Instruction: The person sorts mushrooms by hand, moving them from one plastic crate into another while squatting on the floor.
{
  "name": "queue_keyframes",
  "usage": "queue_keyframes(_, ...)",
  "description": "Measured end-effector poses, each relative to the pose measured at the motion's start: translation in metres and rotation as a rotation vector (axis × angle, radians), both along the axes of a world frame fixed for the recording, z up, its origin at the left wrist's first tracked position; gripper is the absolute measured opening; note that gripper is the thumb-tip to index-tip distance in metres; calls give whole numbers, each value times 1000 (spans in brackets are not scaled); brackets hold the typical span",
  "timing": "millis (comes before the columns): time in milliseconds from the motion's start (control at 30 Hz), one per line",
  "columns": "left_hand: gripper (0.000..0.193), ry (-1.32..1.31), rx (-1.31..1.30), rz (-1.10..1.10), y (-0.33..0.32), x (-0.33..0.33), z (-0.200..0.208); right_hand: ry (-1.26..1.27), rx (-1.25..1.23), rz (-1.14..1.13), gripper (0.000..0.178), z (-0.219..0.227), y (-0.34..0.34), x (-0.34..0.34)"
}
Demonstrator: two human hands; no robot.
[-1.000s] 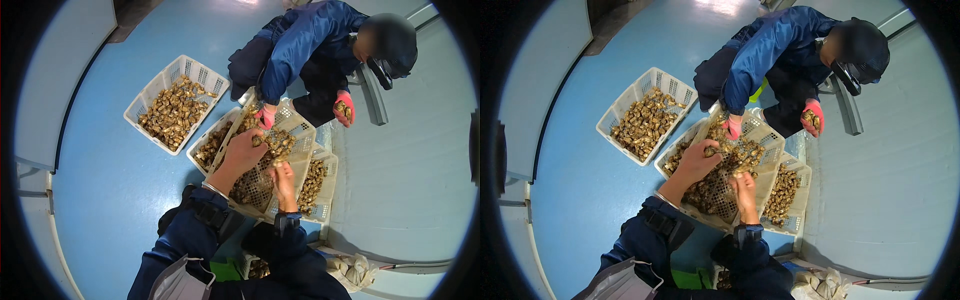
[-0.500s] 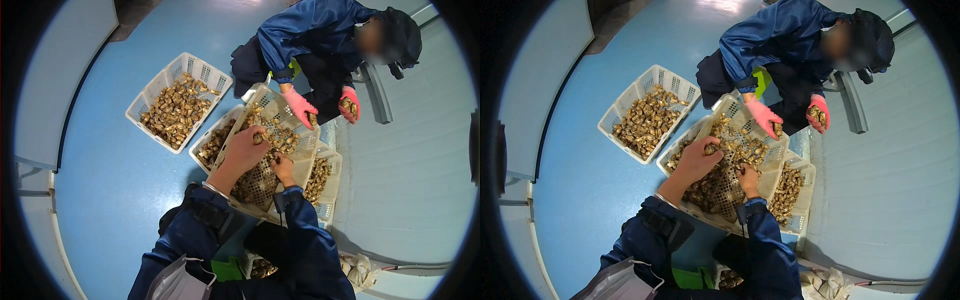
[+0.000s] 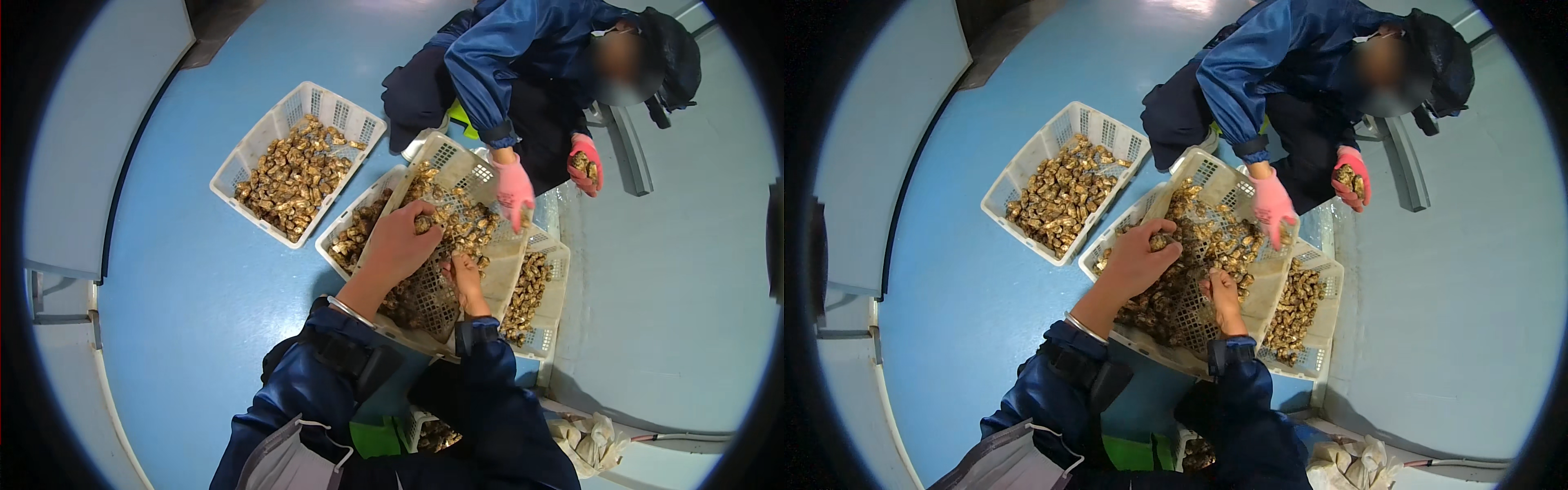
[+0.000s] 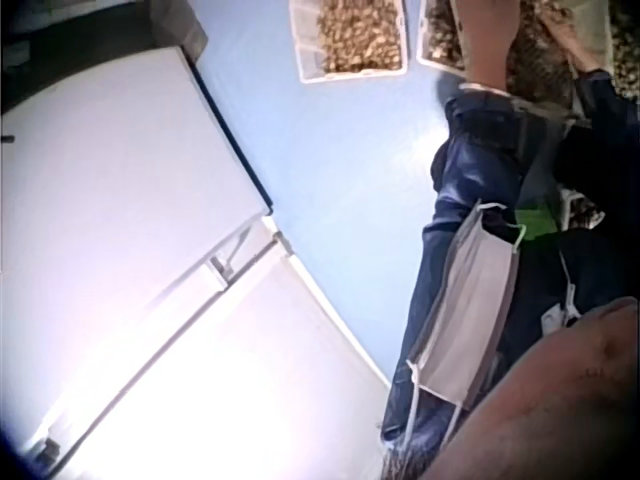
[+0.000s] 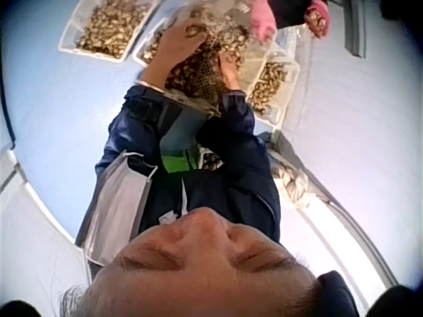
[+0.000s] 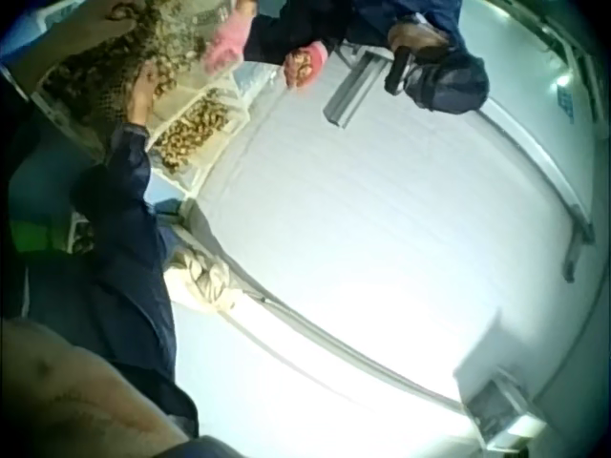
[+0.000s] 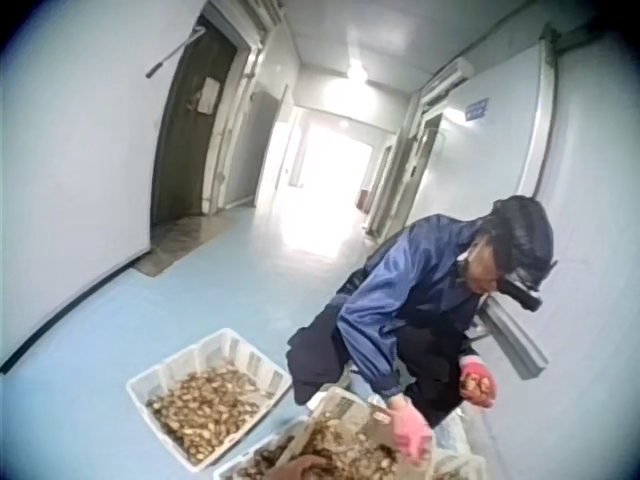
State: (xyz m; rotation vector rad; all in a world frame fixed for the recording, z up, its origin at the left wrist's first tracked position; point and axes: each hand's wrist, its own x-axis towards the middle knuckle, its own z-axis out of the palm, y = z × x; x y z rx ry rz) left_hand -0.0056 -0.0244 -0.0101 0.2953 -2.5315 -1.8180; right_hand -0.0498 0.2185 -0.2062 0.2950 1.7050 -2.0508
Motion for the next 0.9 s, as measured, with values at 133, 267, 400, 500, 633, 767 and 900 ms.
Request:
queue_keyframes(133,41,5,12,-4,2,-2,3,25,-137,-88,20,47,-16,22)
queue_keyframes(267,42,13,22,-10,8,-3,1,78,-209,-147,19,76,-26,38)
queue_keyframes(400,47,-22,23,-62,10,-6,9,207,-120,-106,9,96,-31,44)
queue_keyframes(500,53,75,2,-24,9,-4,-2,447,262,8,14,138,-59,50)
queue_keyframes(633,54,56,72,-4,1,-3,-7,768,401,176,26,171,-87,46)
queue_keyframes(767,44,-174,630,110,-13,1,6,619,329,101,22,139,-97,20)
queue_keyframes(900,37,-221,902,64,2,-8,30,858,1017,521,21,-1,-45,-29)
